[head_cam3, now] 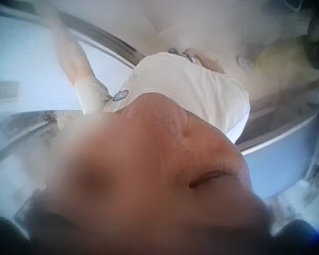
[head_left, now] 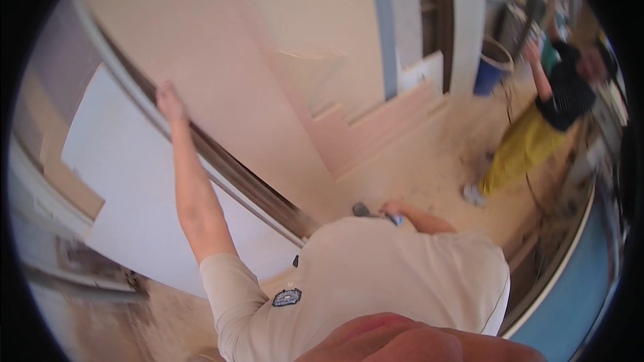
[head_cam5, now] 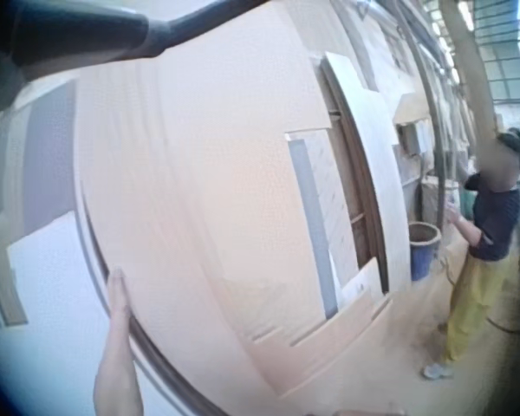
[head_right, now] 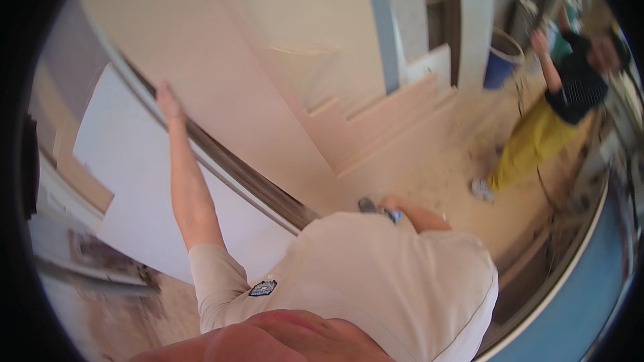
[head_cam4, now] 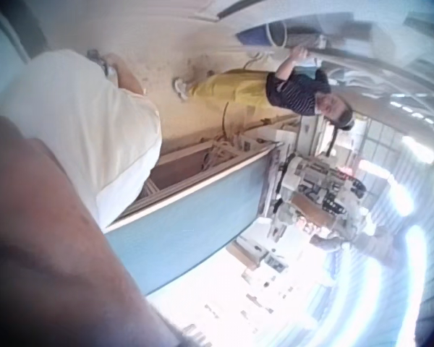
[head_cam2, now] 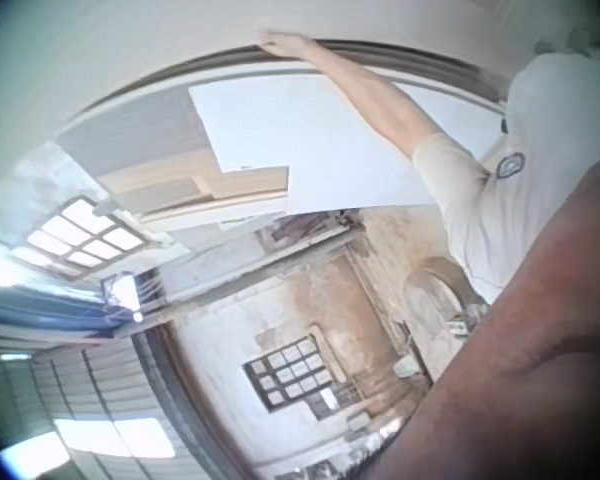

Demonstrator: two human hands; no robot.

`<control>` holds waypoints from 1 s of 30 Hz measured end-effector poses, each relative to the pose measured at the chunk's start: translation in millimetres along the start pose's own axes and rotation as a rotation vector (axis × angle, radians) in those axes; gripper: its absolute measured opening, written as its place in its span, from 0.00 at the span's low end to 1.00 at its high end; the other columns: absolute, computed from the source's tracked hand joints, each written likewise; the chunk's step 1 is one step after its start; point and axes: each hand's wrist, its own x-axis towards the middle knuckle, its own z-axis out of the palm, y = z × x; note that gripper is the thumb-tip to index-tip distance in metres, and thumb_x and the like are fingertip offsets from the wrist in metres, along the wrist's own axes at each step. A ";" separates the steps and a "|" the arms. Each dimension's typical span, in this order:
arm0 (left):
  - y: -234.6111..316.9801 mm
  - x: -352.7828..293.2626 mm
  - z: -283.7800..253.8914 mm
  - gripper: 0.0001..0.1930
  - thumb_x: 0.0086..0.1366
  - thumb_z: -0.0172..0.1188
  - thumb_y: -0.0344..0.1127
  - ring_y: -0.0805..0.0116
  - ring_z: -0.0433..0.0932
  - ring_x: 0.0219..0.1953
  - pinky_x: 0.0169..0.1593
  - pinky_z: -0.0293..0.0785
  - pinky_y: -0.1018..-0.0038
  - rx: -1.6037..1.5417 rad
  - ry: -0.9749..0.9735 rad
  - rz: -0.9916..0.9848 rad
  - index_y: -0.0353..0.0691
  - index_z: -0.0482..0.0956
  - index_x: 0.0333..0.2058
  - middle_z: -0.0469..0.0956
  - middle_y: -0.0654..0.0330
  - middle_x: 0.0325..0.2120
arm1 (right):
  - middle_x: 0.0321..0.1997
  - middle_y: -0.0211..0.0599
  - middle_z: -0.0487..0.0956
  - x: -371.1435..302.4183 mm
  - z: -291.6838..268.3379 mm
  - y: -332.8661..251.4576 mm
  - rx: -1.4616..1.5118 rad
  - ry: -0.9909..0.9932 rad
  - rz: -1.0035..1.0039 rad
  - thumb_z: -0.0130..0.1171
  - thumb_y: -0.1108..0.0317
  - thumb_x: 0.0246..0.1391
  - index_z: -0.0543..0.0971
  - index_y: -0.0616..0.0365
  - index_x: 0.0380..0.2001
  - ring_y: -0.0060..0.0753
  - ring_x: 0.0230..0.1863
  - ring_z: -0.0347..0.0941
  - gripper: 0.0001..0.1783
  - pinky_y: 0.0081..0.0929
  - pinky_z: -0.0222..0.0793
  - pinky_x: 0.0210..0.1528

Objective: The person measures a white panel with a tape measure, marks it, then carries it to a panel saw. They align the panel on the saw table, adjust the fence, and perform a cut. The person repeats this process with another panel, handling each piece individually.

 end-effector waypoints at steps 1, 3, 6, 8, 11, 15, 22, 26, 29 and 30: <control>1.1 -1.5 0.3 0.33 0.70 0.56 0.50 0.55 0.71 0.60 0.64 0.64 0.64 -0.037 -0.006 -0.122 0.25 0.66 0.60 0.74 0.44 0.56 | 0.42 0.42 0.83 -0.2 3.7 6.6 0.149 -0.039 0.078 0.52 0.51 0.59 0.85 0.55 0.42 0.38 0.43 0.77 0.21 0.41 0.70 0.49; 3.9 -5.3 1.5 0.36 0.69 0.57 0.52 0.55 0.66 0.64 0.67 0.59 0.65 -0.098 -0.019 -0.106 0.26 0.62 0.63 0.68 0.43 0.61 | 0.51 0.39 0.81 -6.3 2.9 7.7 0.255 -0.107 -0.003 0.53 0.57 0.60 0.80 0.54 0.55 0.36 0.51 0.74 0.23 0.41 0.68 0.55; 5.0 -15.2 13.9 0.41 0.68 0.57 0.54 0.54 0.60 0.69 0.70 0.54 0.65 -0.141 -0.018 -0.097 0.27 0.56 0.67 0.61 0.41 0.66 | 0.47 0.45 0.83 -34.6 -11.2 -12.5 0.343 0.082 0.153 0.58 0.52 0.56 0.82 0.59 0.47 0.44 0.47 0.77 0.23 0.43 0.72 0.48; 0.7 -26.3 23.5 0.41 0.68 0.57 0.53 0.52 0.58 0.70 0.71 0.52 0.64 -0.127 0.034 -0.078 0.29 0.54 0.68 0.58 0.40 0.67 | 0.47 0.46 0.82 -59.6 -23.1 -34.9 0.274 0.119 0.072 0.59 0.52 0.55 0.82 0.59 0.47 0.45 0.47 0.77 0.24 0.44 0.72 0.48; -14.8 -64.6 30.4 0.38 0.69 0.57 0.49 0.50 0.60 0.69 0.70 0.55 0.63 -0.029 0.126 -0.015 0.29 0.57 0.67 0.61 0.40 0.66 | 0.46 0.48 0.82 -89.5 -31.6 -72.6 0.184 0.167 0.050 0.60 0.51 0.54 0.82 0.60 0.46 0.47 0.48 0.77 0.25 0.45 0.72 0.48; -52.8 -174.3 15.9 0.15 0.68 0.58 0.40 0.53 0.79 0.45 0.50 0.74 0.63 0.102 0.075 0.026 0.32 0.79 0.44 0.80 0.47 0.41 | 0.46 0.51 0.81 -109.0 -32.7 -113.4 0.050 0.210 0.042 0.61 0.50 0.52 0.82 0.61 0.45 0.50 0.48 0.77 0.26 0.46 0.72 0.49; -104.1 -433.3 -29.9 0.12 0.58 0.57 0.39 0.47 0.82 0.40 0.43 0.78 0.58 0.386 -0.779 -0.427 0.43 0.85 0.36 0.82 0.46 0.35 | 0.46 0.56 0.81 -125.8 -27.0 -169.4 -0.195 0.269 -0.010 0.62 0.49 0.50 0.81 0.63 0.44 0.55 0.48 0.77 0.28 0.49 0.72 0.49; -56.4 -496.0 -13.6 0.13 0.61 0.55 0.36 0.57 0.82 0.42 0.44 0.78 0.62 0.177 -1.203 -0.373 0.39 0.85 0.40 0.84 0.50 0.38 | 0.43 0.59 0.81 -134.9 -26.2 -224.2 -0.274 0.320 -0.119 0.62 0.48 0.48 0.81 0.65 0.40 0.57 0.44 0.78 0.28 0.51 0.73 0.47; -5.9 -499.9 -3.5 0.14 0.69 0.49 0.35 0.64 0.82 0.41 0.43 0.80 0.67 -0.415 -1.223 -1.160 0.35 0.80 0.45 0.83 0.57 0.37 | 0.36 0.54 0.83 -143.5 -25.7 -275.4 -0.207 0.447 -0.203 0.62 0.52 0.48 0.79 0.63 0.40 0.59 0.39 0.80 0.25 0.49 0.76 0.39; 8.2 -493.3 -3.6 0.14 0.70 0.48 0.35 0.65 0.82 0.40 0.42 0.81 0.67 -0.648 -1.238 -1.186 0.34 0.80 0.45 0.83 0.57 0.37 | 0.36 0.53 0.83 -150.5 -24.2 -288.3 -0.225 0.412 -0.195 0.61 0.53 0.48 0.79 0.62 0.40 0.58 0.38 0.81 0.24 0.48 0.76 0.39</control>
